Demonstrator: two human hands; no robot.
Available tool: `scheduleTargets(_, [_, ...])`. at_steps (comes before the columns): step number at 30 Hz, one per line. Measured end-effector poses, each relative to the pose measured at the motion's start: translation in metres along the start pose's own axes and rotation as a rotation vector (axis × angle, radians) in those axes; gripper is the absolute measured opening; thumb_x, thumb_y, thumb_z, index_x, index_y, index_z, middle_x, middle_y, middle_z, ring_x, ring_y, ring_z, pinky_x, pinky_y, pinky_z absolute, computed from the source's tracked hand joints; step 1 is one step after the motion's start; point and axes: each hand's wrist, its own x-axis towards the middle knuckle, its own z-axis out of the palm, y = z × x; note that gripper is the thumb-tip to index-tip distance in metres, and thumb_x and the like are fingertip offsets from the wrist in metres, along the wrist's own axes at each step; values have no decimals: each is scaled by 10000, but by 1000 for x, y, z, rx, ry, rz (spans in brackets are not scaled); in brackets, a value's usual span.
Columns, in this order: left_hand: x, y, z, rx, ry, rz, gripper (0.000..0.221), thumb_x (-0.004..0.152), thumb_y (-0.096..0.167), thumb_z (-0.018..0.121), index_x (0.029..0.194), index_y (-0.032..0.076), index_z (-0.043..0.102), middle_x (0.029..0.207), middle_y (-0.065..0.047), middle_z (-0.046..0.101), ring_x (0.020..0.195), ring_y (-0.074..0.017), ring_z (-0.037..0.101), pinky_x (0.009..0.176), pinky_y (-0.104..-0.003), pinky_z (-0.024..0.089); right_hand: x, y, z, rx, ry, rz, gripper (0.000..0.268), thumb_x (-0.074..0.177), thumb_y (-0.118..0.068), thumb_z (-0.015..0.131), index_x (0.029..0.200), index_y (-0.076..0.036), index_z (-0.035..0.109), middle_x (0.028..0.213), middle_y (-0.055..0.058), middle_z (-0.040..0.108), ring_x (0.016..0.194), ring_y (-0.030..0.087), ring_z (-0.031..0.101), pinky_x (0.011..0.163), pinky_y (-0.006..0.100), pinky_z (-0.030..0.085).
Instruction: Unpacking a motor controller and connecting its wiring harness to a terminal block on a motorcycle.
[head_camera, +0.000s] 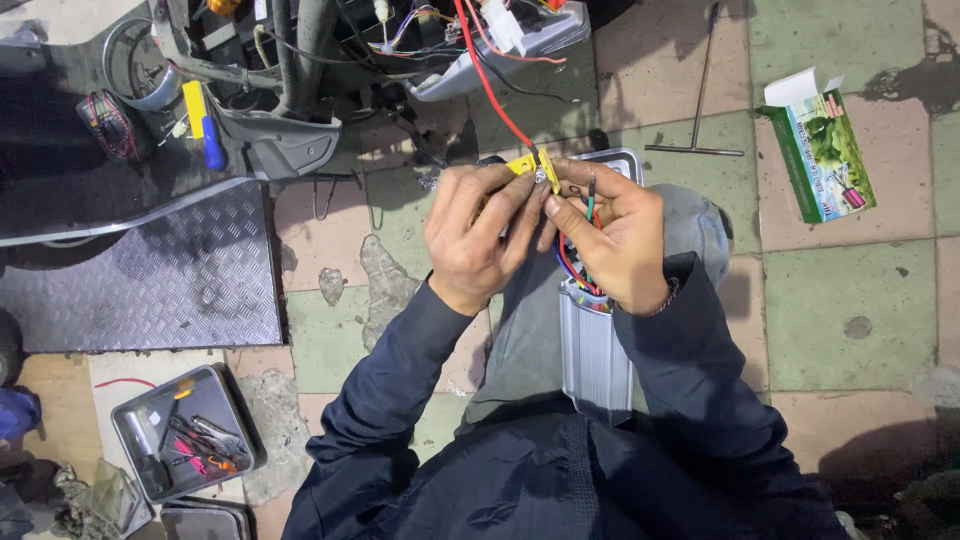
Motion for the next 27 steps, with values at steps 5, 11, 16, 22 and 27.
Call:
scheduleTargets(5, [3,0,-1,-105,15,-60,97,909,85,773,998,46,778,940,-134,689,793,-321,652,721,-412,587,0,-4,1,-1,-3,0,296,971,88,627,1259,151,592,991,288,698,648,263,730,580,348,596])
scheduleTargets(11, [11,4,-7,46,-96,9,153,898,111,787,1024,31,751,942,-141,673,813,-326,635,730,-435,559,0,1,-5,-114,-7,-28,281,981,104,612,1256,162,600,1005,284,702,774,231,718,611,373,583])
scheduleTargets(16, [18,12,-8,142,-89,35,87,902,80,778,959,22,746,868,-136,655,749,-309,630,680,-397,549,-2,-4,-5,-152,8,-27,289,972,108,622,1259,142,615,1027,280,710,845,250,710,680,390,603])
scheduleTargets(22, [7,21,9,201,37,-49,79,889,79,779,904,24,724,825,-123,630,710,-290,617,662,-368,576,-3,-1,-2,-171,44,-24,301,953,115,638,1254,117,641,1050,267,717,1009,209,631,798,397,611])
scheduleTargets(27, [6,26,15,264,104,-73,97,880,88,788,867,35,707,801,-101,609,703,-257,607,654,-340,577,-3,-1,-2,-174,60,-29,302,953,108,646,1255,113,643,1073,275,720,1050,202,608,855,404,611])
